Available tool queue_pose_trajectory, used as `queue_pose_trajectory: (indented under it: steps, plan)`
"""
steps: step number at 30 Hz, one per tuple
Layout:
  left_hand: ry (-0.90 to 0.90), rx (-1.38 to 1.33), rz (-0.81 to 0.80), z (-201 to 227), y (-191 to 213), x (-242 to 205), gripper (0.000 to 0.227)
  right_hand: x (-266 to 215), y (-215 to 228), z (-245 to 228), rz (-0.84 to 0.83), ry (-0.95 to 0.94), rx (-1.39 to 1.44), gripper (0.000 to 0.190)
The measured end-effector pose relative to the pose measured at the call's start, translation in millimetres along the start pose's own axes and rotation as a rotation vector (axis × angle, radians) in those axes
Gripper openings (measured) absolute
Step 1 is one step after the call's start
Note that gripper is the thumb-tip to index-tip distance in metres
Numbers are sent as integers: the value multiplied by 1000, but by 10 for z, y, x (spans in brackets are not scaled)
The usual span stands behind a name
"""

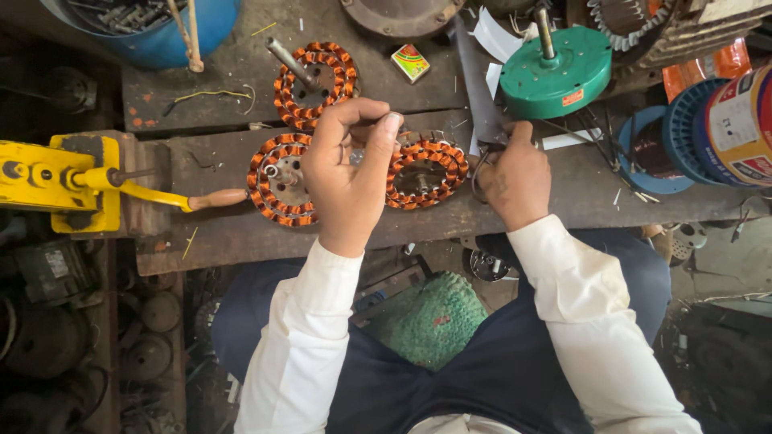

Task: The person is assembling a motor stator by inserting white insulating paper into the copper windings. They use shears to cut the paper to size and then carefully place it between the coils.

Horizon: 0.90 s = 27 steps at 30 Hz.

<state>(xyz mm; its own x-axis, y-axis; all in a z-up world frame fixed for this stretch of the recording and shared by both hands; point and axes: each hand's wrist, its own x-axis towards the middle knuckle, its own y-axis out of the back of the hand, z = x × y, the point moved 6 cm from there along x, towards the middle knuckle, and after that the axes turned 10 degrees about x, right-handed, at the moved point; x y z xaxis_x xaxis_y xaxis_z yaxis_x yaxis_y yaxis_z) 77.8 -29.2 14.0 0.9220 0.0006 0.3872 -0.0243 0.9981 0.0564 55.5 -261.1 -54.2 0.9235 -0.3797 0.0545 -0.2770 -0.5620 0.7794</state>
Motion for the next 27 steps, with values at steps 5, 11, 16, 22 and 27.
queue_pose_trajectory:
  steps: [5, 11, 16, 22, 27]
  plan:
    - [-12, 14, -2, 10, -26, -15, 15, -22, -25, -30, -22, -9, -111, 54]
    - [-6, 5, -27, 9, -57, -9, 15, 29, -160, 306, -32, -42, -63, 41]
    - [-8, 25, -29, 44, -45, -11, 14, -80, -101, 275, 3, -42, -97, 58]
    - [-10, 41, -30, 46, -30, -19, 14, -7, -116, 327, -22, -71, -93, 61]
    - [-8, 22, -56, 89, -57, -30, 15, -68, 173, 271, 72, 118, 288, 59]
